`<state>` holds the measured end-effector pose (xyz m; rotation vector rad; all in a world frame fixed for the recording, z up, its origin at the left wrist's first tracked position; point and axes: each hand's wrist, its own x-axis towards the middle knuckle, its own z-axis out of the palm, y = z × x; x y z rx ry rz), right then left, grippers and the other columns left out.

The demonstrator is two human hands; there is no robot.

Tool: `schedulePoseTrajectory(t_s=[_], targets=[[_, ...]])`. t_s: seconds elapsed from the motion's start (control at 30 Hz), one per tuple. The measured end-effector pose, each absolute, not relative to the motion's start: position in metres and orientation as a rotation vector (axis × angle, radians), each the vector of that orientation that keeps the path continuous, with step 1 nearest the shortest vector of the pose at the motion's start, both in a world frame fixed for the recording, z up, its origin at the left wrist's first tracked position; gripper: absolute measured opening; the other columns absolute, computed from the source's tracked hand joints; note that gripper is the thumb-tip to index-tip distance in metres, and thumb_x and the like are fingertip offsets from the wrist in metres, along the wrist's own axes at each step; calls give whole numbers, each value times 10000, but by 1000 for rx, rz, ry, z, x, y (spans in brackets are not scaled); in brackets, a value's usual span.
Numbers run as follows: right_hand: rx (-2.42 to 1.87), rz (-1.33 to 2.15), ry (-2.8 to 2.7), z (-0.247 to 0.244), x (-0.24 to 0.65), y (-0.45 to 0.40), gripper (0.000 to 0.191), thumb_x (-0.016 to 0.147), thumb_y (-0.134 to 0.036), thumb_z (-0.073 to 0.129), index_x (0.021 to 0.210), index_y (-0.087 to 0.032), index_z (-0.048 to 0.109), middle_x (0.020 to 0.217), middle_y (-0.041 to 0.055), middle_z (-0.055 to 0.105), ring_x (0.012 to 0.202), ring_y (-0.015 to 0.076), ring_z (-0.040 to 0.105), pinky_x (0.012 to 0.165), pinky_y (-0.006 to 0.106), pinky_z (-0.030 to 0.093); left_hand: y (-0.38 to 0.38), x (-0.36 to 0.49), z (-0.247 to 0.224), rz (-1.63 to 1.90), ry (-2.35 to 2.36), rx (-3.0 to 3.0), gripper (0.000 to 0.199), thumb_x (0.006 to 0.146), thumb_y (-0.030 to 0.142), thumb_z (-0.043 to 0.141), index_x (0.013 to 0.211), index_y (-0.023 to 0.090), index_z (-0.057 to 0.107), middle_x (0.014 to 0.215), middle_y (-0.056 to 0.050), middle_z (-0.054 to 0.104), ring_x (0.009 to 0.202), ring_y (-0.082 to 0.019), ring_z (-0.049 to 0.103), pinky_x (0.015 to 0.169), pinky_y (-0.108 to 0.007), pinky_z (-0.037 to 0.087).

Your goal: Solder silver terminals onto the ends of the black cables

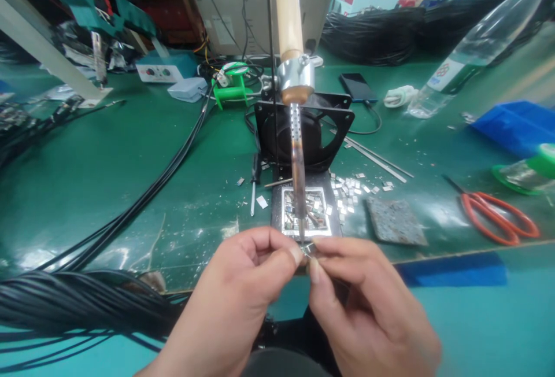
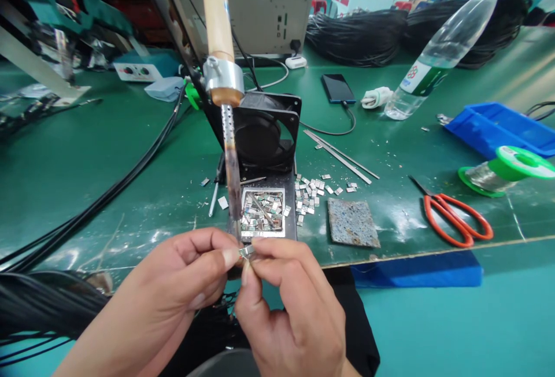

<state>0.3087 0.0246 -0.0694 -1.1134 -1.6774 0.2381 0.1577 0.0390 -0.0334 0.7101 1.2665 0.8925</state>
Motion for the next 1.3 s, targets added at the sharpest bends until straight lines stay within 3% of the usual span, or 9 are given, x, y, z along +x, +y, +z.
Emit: schedulePoseTrajectory(t_s=[0.8,1.3], targets=[[-1120,224,-1674,-68,305,28,116,823,-26,709,808,-142,705,935,41,778,848,65,760,851,76,581,40,157,-36,893,1281,706,140,815,243,748,689,194,714,562,82,461,519,-80,298,636,-219,414],[-1121,211,-1665,-67,306,27,127,823,-34,713,818,-160,705,916,49,786,796,106,777,763,141,638,39,158,-34,903,1286,718,151,823,222,743,679,194,708,564,73,484,531,-90,326,591,-226,380]])
